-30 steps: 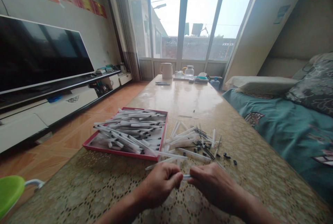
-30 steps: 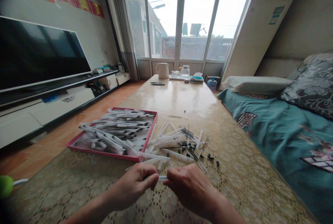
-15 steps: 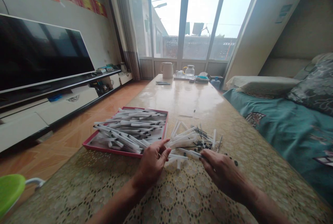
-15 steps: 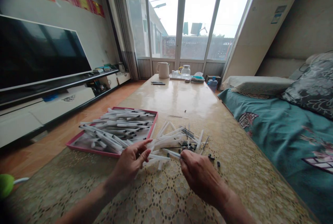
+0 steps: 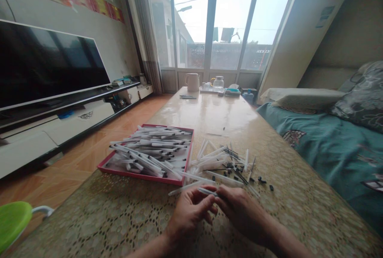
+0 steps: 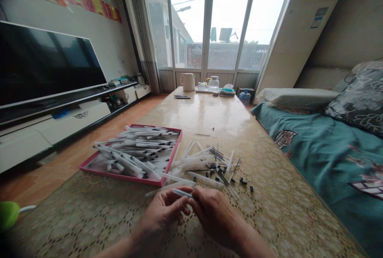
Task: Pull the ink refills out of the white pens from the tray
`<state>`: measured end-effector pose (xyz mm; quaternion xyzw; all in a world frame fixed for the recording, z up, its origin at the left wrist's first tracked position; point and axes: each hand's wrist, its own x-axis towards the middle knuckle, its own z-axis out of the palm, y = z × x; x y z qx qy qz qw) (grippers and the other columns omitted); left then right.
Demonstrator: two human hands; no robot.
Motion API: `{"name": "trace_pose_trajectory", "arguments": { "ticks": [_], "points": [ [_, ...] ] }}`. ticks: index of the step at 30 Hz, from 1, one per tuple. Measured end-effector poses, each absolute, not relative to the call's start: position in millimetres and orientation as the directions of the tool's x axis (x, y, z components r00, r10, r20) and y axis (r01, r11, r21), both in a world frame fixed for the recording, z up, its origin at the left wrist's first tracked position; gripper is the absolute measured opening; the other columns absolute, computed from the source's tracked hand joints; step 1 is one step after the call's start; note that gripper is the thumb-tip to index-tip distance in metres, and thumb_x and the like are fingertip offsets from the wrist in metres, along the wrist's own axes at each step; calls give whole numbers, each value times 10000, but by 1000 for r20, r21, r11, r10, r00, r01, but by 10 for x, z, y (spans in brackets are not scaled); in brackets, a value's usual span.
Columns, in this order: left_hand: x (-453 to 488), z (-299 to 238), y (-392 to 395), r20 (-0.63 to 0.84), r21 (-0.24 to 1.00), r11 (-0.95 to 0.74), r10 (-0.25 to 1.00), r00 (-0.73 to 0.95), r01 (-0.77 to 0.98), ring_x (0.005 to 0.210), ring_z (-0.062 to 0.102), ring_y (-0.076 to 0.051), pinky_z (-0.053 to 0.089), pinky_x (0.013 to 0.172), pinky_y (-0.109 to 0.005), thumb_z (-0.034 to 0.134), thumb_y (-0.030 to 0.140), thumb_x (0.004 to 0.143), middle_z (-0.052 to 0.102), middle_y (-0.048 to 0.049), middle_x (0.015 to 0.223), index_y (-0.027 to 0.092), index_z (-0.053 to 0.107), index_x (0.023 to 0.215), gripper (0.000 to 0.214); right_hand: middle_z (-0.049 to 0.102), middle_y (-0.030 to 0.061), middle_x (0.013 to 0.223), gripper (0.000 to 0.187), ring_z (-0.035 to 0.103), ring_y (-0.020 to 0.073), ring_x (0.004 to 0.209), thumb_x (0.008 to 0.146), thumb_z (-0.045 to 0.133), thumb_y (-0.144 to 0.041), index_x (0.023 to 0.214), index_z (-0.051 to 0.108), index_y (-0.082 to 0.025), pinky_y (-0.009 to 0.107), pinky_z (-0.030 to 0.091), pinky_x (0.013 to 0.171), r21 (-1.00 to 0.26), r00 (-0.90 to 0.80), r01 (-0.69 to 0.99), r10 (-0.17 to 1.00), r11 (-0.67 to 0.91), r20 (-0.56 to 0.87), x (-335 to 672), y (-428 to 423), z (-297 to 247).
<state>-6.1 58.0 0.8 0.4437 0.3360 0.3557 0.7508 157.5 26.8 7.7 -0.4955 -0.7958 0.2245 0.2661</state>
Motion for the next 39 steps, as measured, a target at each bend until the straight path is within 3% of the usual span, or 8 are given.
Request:
{"name": "trace_pose_trajectory", "arguments": {
  "ticks": [3, 7, 11, 17, 24, 27, 32, 39],
  "points": [
    [-87, 0, 586, -214, 879, 364, 879, 426, -308, 519, 558, -99, 433, 456, -175, 762, 348, 609, 637, -31, 597, 106, 694, 766, 296, 629, 6, 731, 251, 585, 131, 624, 915, 382, -362, 829, 553, -201, 222, 416, 591, -711, -325, 604, 926, 360, 192, 1601, 260, 96],
    [-148, 51, 630, -286, 820, 392, 912, 294, -418, 541, 593, -96, 462, 488, -166, 784, 318, 591, 658, -38, 627, 102, 685, 752, 287, 548, -16, 547, 488, 470, 87, 405, 921, 254, -497, 692, 530, -167, 197, 360, 432, -888, -179, 439, 982, 138, 64, 1753, 286, 52],
    [-166, 128, 658, -343, 793, 412, 911, 230, -448, 522, 608, -97, 496, 505, -166, 798, 288, 577, 664, -40, 599, 88, 672, 723, 279, 465, -38, 506, 495, 407, 76, 416, 884, 317, -556, 666, 514, -157, 186, 320, 412, -959, -187, 277, 982, 60, 8, 1848, 304, 10],
    [-134, 187, 636, -382, 791, 430, 903, 198, -435, 544, 635, -114, 533, 537, -187, 733, 210, 680, 672, -53, 605, 83, 644, 735, 164, 408, -55, 509, 480, 387, 70, 427, 860, 361, -571, 641, 483, -162, 187, 312, 422, -947, -198, 309, 980, 85, 23, 1836, 309, -12],
    [48, 69, 583, -385, 792, 362, 921, 58, -492, 554, 657, -128, 552, 537, -207, 652, 170, 762, 685, -45, 628, 109, 601, 774, 81, 575, -13, 547, 378, 493, 105, 492, 843, 468, -482, 645, 537, -168, 213, 386, 493, -829, -188, 523, 976, 196, 112, 1885, 339, -24],
    [75, 9, 603, -345, 804, 313, 938, 32, -505, 562, 661, -131, 555, 551, -205, 663, 186, 753, 685, -41, 616, 108, 598, 764, 102, 605, -2, 590, 344, 531, 117, 524, 843, 476, -473, 716, 557, -163, 214, 403, 503, -840, -150, 508, 980, 189, 130, 1885, 356, -39],
    [51, 6, 623, -336, 807, 319, 940, 57, -498, 564, 661, -131, 554, 557, -203, 652, 181, 763, 690, -54, 623, 96, 599, 771, 101, 577, -4, 528, 439, 531, 108, 498, 927, 315, -427, 681, 555, -155, 220, 409, 534, -825, -163, 519, 973, 225, 163, 1876, 371, -67],
    [35, 18, 627, -348, 805, 334, 935, 66, -490, 569, 663, -129, 555, 573, -210, 610, 137, 795, 692, -62, 625, 89, 592, 788, 52, 602, 0, 645, 246, 562, 128, 587, 860, 486, -398, 788, 542, -169, 219, 425, 546, -820, -140, 531, 977, 213, 163, 1855, 349, -37]
  ]
}}
